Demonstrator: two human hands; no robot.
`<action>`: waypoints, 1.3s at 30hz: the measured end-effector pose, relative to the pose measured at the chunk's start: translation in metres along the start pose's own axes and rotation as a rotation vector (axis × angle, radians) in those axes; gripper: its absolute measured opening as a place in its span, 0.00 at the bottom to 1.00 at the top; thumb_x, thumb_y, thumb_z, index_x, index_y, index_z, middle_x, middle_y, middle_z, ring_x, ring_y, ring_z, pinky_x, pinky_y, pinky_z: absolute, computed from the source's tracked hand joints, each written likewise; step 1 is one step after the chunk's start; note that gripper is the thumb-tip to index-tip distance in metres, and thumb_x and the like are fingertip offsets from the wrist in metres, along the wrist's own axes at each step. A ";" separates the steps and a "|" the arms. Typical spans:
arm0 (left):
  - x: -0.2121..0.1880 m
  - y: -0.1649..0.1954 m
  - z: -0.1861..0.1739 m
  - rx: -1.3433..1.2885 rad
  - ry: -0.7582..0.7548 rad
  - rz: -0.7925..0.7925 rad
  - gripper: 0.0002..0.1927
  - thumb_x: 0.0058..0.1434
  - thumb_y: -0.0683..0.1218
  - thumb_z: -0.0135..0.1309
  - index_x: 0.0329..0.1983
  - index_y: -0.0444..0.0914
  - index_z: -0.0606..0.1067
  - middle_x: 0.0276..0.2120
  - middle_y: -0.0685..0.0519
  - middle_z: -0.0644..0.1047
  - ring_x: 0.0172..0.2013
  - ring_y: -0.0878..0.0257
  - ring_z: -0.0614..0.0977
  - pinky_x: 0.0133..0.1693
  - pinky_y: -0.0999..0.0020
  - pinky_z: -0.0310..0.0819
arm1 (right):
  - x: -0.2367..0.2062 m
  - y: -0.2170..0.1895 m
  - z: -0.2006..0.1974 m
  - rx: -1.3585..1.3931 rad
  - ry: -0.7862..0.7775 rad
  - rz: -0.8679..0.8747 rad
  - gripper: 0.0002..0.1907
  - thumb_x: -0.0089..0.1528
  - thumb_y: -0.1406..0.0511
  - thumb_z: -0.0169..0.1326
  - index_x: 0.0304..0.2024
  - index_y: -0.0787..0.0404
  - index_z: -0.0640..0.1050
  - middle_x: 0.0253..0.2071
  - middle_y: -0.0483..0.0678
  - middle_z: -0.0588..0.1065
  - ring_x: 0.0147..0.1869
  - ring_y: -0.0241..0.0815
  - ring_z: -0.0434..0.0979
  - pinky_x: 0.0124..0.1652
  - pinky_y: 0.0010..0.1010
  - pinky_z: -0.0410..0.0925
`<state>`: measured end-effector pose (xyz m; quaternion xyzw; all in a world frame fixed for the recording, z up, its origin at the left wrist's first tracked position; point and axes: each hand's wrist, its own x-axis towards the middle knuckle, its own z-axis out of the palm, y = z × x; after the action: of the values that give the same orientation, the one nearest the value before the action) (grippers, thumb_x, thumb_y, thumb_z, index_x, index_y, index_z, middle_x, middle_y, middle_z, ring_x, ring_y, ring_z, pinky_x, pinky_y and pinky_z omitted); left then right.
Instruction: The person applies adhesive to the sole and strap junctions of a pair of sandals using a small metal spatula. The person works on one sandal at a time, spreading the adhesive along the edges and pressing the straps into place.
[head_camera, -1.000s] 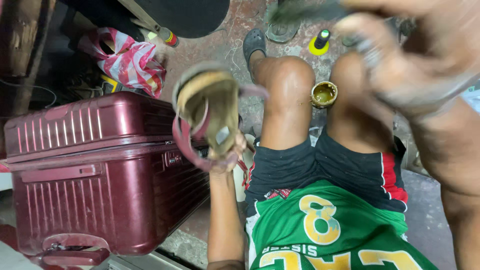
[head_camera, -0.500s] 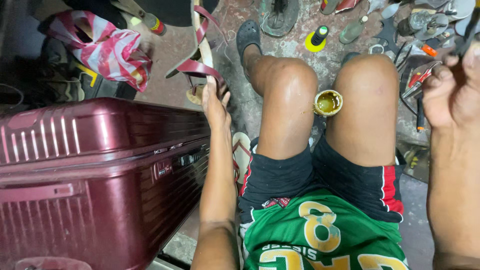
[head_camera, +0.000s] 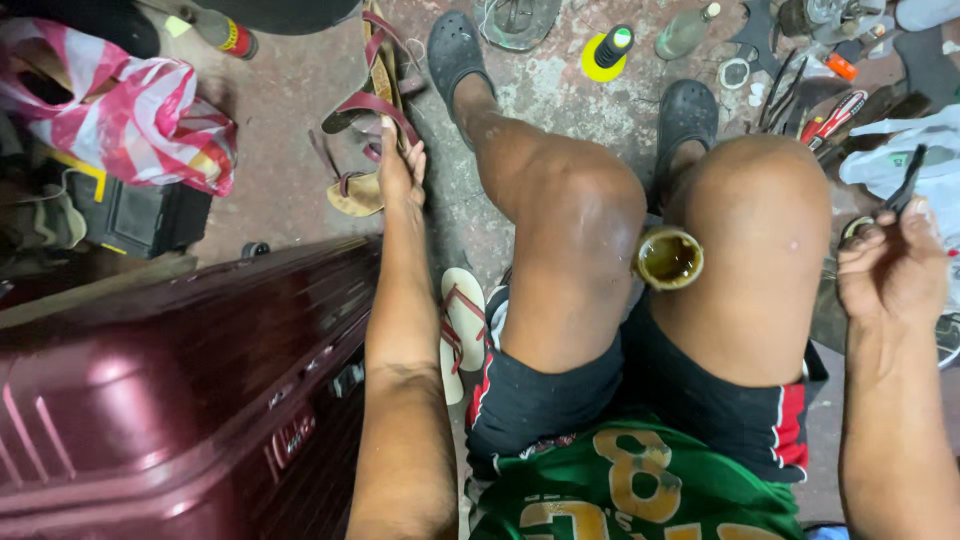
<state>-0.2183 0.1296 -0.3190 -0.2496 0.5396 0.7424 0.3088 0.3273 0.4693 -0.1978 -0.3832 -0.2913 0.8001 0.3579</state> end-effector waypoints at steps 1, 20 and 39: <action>0.008 0.000 0.001 0.001 -0.005 -0.007 0.34 0.55 0.69 0.61 0.55 0.43 0.77 0.42 0.59 0.79 0.41 0.63 0.84 0.34 0.76 0.75 | -0.001 0.004 -0.003 -0.017 0.010 0.012 0.09 0.77 0.65 0.47 0.41 0.59 0.71 0.36 0.45 0.72 0.36 0.36 0.73 0.41 0.22 0.69; 0.113 0.023 0.021 -0.434 -0.227 -0.111 0.31 0.62 0.65 0.58 0.48 0.33 0.75 0.39 0.47 0.78 0.32 0.57 0.80 0.35 0.69 0.85 | -0.037 0.051 -0.042 -1.268 0.091 -0.064 0.06 0.78 0.67 0.47 0.47 0.62 0.73 0.42 0.50 0.72 0.43 0.42 0.73 0.44 0.29 0.69; 0.124 0.006 0.031 -0.659 -0.076 -0.311 0.52 0.41 0.74 0.61 0.54 0.27 0.71 0.45 0.42 0.79 0.36 0.52 0.82 0.35 0.67 0.84 | -0.074 0.063 -0.032 -2.263 -0.076 -0.456 0.06 0.80 0.69 0.47 0.54 0.66 0.74 0.48 0.55 0.72 0.49 0.47 0.73 0.48 0.35 0.69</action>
<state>-0.3089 0.1815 -0.3933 -0.3871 0.2149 0.8293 0.3409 0.3649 0.3809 -0.2315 -0.3988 -0.9148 0.0092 -0.0630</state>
